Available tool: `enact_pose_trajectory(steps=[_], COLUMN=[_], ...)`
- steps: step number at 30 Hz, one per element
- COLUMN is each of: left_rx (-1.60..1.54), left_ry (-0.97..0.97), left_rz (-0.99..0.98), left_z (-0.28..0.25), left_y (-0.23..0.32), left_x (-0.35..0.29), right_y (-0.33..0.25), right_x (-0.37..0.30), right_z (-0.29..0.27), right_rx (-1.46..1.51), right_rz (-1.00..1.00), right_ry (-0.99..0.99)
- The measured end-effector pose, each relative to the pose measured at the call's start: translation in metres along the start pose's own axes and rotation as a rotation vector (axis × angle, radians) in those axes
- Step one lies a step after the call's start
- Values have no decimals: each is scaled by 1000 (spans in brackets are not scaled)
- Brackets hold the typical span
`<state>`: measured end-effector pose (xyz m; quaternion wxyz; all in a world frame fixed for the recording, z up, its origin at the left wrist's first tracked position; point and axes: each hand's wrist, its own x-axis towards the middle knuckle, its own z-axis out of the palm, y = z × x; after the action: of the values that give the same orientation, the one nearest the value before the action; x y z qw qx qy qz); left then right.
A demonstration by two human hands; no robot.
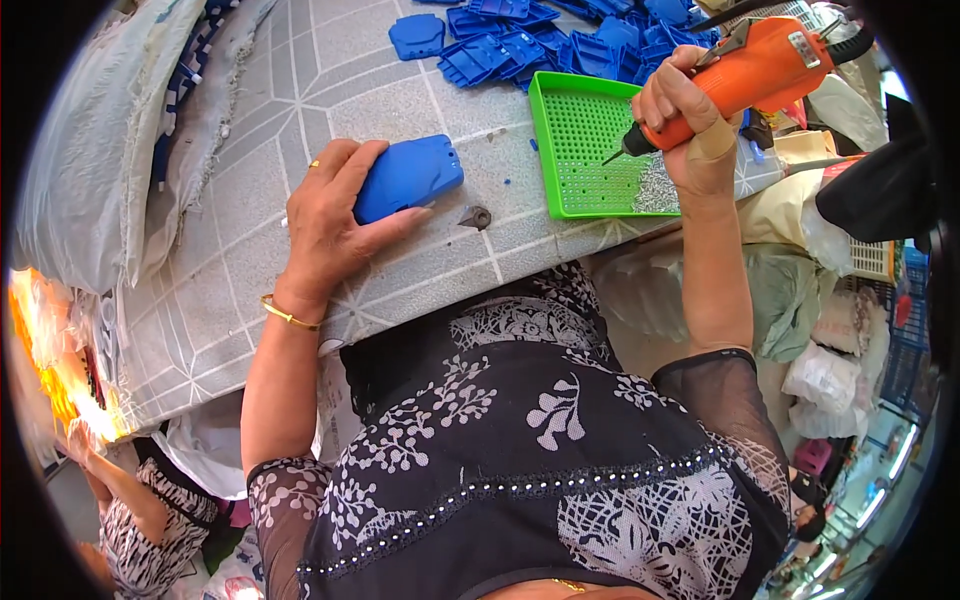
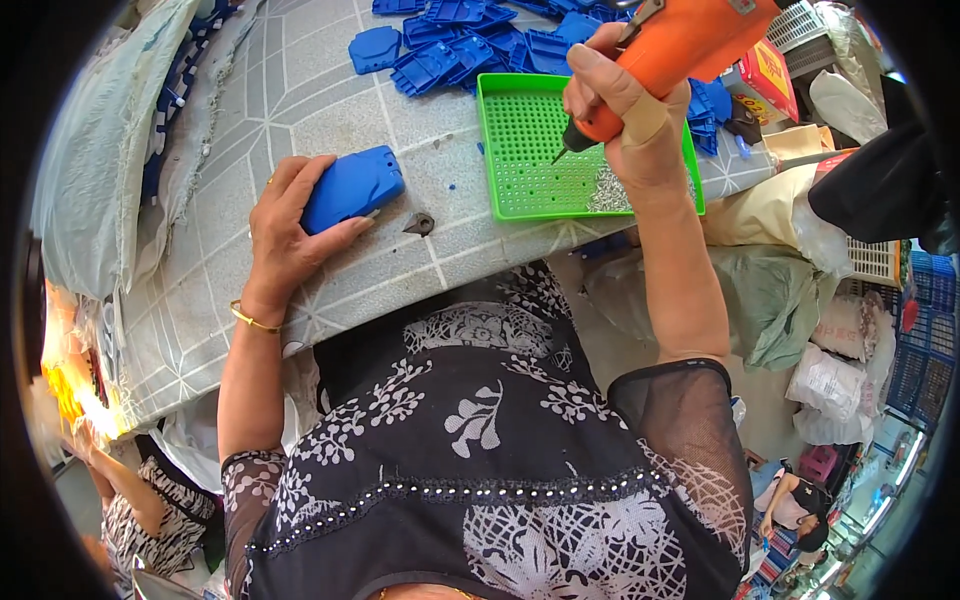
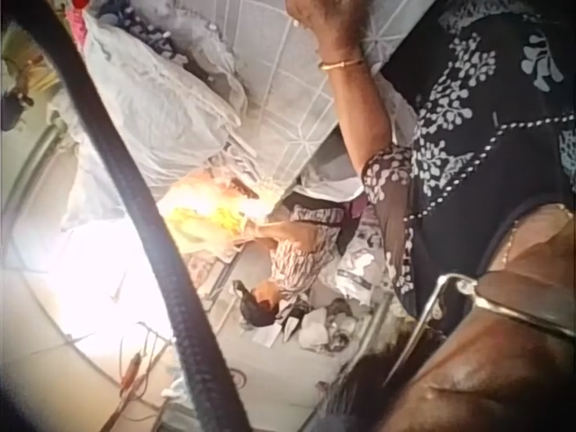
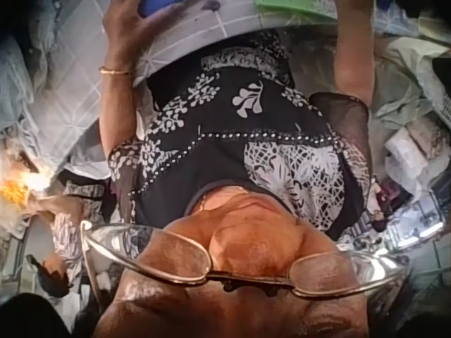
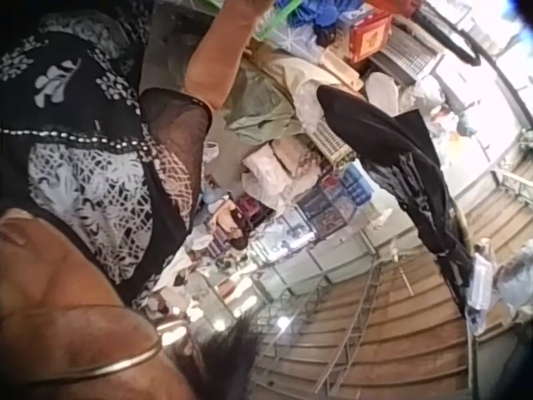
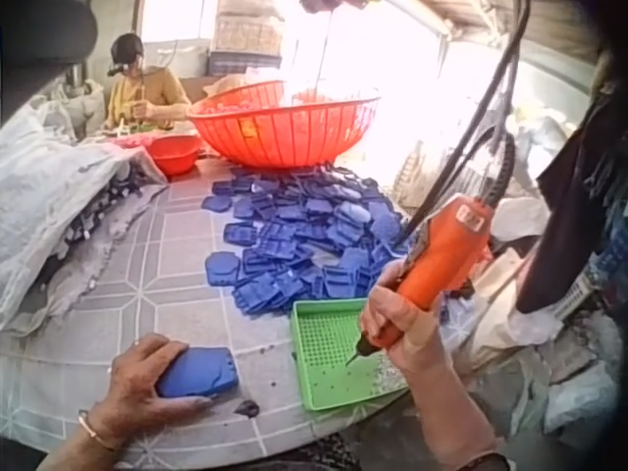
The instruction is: Assembling blue plastic components and securing them with screws using an electric screwdriver.
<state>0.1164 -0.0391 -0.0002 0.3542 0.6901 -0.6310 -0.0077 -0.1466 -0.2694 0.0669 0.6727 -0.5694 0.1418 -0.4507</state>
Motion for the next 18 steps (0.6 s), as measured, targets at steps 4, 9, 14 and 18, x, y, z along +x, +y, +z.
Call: enact_pose_trajectory(steps=[4,9,14,18], left_rx=[3,-3,-3,5], left_ry=[-5,-7,-5,-1], left_rz=[-6,-15,-19,-8], left_z=[0,-1,0,1], left_y=[0,2,0,-1], left_x=[-1,-1,-1,0], right_y=[5,8,8,9], right_x=[-2,-3,-4,-7], right_z=[0,3,1,1], right_rx=[-18,-44,-42,-24], right_rz=[-6,-20,-31,-47], right_ry=[2,23,17,17])
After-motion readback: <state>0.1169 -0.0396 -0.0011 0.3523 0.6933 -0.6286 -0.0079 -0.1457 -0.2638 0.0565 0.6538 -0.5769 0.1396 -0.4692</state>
